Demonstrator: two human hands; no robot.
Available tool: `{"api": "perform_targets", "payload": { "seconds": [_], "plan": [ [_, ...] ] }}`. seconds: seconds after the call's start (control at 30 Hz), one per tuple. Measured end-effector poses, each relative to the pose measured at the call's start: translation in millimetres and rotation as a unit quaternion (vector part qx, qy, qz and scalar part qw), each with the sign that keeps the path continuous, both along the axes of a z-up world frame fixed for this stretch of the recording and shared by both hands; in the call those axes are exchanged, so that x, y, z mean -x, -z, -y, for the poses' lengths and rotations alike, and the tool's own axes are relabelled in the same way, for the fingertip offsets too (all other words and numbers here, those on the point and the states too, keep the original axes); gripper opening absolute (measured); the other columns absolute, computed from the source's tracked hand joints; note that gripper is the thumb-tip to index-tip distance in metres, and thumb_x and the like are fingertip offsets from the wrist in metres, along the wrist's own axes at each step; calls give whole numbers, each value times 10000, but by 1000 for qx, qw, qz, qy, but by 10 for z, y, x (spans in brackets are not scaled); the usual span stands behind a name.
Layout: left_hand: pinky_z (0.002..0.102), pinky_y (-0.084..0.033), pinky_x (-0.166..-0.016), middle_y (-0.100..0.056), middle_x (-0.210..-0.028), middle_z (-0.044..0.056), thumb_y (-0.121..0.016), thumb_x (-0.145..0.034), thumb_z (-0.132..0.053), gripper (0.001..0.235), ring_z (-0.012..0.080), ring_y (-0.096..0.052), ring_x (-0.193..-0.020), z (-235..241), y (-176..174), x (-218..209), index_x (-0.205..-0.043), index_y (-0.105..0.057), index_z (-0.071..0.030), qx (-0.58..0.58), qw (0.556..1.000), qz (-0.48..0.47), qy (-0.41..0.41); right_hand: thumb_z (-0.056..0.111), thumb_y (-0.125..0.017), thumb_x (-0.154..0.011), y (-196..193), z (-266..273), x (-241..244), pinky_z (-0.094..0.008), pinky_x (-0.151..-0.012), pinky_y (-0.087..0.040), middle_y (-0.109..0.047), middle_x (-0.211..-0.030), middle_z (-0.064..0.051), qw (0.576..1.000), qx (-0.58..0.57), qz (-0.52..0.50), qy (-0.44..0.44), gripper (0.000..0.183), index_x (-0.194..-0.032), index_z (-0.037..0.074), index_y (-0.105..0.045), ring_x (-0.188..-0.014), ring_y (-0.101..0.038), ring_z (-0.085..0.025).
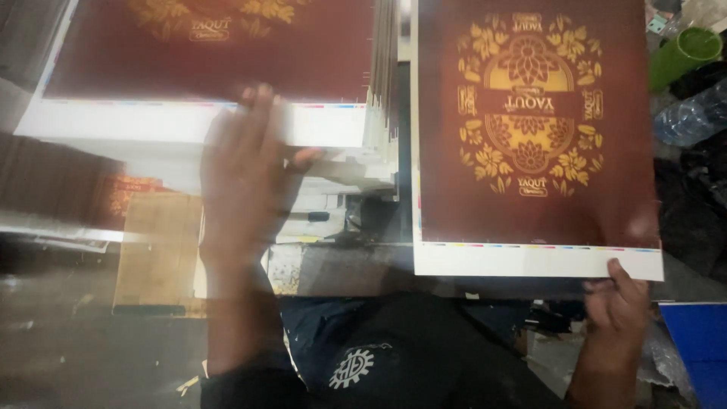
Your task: Sorting and stacking printed sheets on a workbench in a print shop.
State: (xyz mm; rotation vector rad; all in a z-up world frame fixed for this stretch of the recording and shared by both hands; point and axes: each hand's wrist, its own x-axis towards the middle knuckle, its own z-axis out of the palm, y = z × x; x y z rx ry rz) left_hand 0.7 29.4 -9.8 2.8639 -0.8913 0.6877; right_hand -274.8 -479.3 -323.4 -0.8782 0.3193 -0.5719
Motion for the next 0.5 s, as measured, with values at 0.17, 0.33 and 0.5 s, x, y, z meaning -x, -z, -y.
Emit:
{"api": "perform_targets", "payload": {
  "seconds": [0.17, 0.33, 0.5],
  "plan": [
    [509, -409, -1123, -562, -1515, 161, -625, -985, -502, 620, 323, -531, -1369, -51, -247, -49, -1414, -606, -54, -1, 997, -71, -17, 7, -605, -1113, 183, 188, 295, -316, -665, -549, -696, -1086, -106, 996, 22, -81, 26, 218, -1319, 20, -533, -885, -692, -213],
    [473, -488, -1060, -636, -1464, 70, -726, -960, -415, 399, 256, -645, -1238, -229, -307, -205, -1267, -689, -162, -27, 989, -147, -9, -10, -601, -1096, 240, 119, 233, -332, -660, -557, -693, -1024, -97, 995, 54, -88, 17, 181, -1260, 40, -543, -898, -695, -226],
    [453, -512, -1028, -674, -1394, 101, -793, -707, -160, 620, 273, -657, -1239, -255, -285, -204, -1320, -709, -126, 0, 998, -38, 56, 33, -590, -1044, -185, -200, -245, -310, -618, -564, -681, -1203, -102, 971, 118, -205, 33, 414, -1451, 59, -514, -912, -704, -205]
  ]
}}
